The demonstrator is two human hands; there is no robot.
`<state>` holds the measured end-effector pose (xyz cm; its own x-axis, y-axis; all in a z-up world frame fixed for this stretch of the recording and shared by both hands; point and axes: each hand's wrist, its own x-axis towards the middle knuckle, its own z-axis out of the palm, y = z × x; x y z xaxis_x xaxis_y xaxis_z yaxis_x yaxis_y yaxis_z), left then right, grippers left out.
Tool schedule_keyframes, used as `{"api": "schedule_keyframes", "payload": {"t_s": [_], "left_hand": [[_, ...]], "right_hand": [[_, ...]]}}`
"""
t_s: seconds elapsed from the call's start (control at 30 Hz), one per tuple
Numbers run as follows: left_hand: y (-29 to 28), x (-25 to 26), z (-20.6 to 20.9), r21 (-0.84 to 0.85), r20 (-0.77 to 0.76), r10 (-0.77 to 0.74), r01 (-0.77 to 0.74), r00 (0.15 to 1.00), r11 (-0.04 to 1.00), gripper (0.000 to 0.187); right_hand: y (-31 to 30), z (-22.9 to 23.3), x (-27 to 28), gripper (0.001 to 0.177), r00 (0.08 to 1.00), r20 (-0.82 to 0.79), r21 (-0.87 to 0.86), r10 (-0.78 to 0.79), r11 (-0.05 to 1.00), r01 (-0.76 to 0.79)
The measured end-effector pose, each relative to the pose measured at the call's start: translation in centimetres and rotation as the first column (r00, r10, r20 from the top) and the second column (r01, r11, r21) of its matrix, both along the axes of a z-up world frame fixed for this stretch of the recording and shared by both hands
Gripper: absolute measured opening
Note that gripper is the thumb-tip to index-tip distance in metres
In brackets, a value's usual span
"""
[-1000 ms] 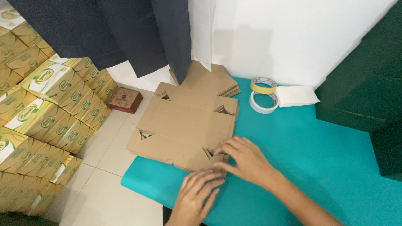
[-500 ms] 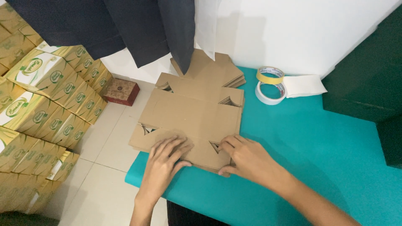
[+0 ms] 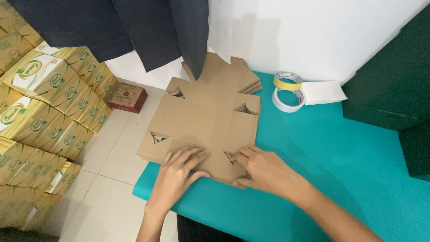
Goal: The person assembles a small green cardboard box by folding a flat die-cut piece, inserting a white tissue paper, and closing the lid. They repeat this process for a second box, stacking the finished boxes on a nearby pile.
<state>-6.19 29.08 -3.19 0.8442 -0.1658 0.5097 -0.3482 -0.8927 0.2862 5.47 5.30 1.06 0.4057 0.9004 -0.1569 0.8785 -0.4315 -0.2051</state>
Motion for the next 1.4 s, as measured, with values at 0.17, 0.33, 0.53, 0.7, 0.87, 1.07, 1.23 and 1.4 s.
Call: {"api": "schedule_keyframes", "payload": {"t_s": [0.17,0.33,0.53,0.7,0.87,1.07,1.23,1.4], "left_hand": [[0.1,0.8,0.1,0.016,-0.078,-0.046,0.047,0.996,0.999,0.054],[0.1,1.1,0.6,-0.037,-0.149,-0.051,0.046,0.988,0.998,0.057],[0.3,1.3,0.4,-0.039,-0.181,-0.044,0.037,0.983,0.999,0.061],[-0.7,1.4,4.3,-0.039,-0.328,0.020,-0.034,0.945,0.999,0.043],[-0.6,1.7,3.3,-0.023,-0.329,-0.023,0.016,0.944,1.000,0.057],[-0.8,1.4,4.4,-0.065,-0.300,-0.055,0.037,0.952,0.997,0.040],[-1.1,1.7,2.8,-0.053,-0.192,-0.019,0.009,0.981,0.999,0.025],[-1.5,2.0,3.4,-0.033,-0.193,0.059,-0.067,0.979,0.997,0.022]], "right_hand": [[-0.1,-0.1,0.4,0.065,0.999,0.037,0.027,0.028,0.999,-0.029],[0.4,-1.9,0.2,0.064,0.968,0.248,0.093,0.033,0.994,-0.057],[0.8,-1.0,-0.1,0.063,0.971,0.236,0.079,0.041,0.995,-0.061],[1.6,1.9,-1.0,0.050,0.979,0.200,-0.070,0.027,0.997,-0.013],[1.3,1.1,-1.3,0.050,0.971,0.224,-0.049,0.085,0.996,-0.076],[0.8,0.1,-1.1,0.037,0.949,0.298,0.072,0.100,0.989,-0.127],[0.6,0.3,-1.1,0.027,0.923,0.381,0.175,0.059,0.975,-0.134],[0.7,3.2,-2.0,0.022,0.941,0.337,0.231,-0.029,0.972,-0.053]]}}
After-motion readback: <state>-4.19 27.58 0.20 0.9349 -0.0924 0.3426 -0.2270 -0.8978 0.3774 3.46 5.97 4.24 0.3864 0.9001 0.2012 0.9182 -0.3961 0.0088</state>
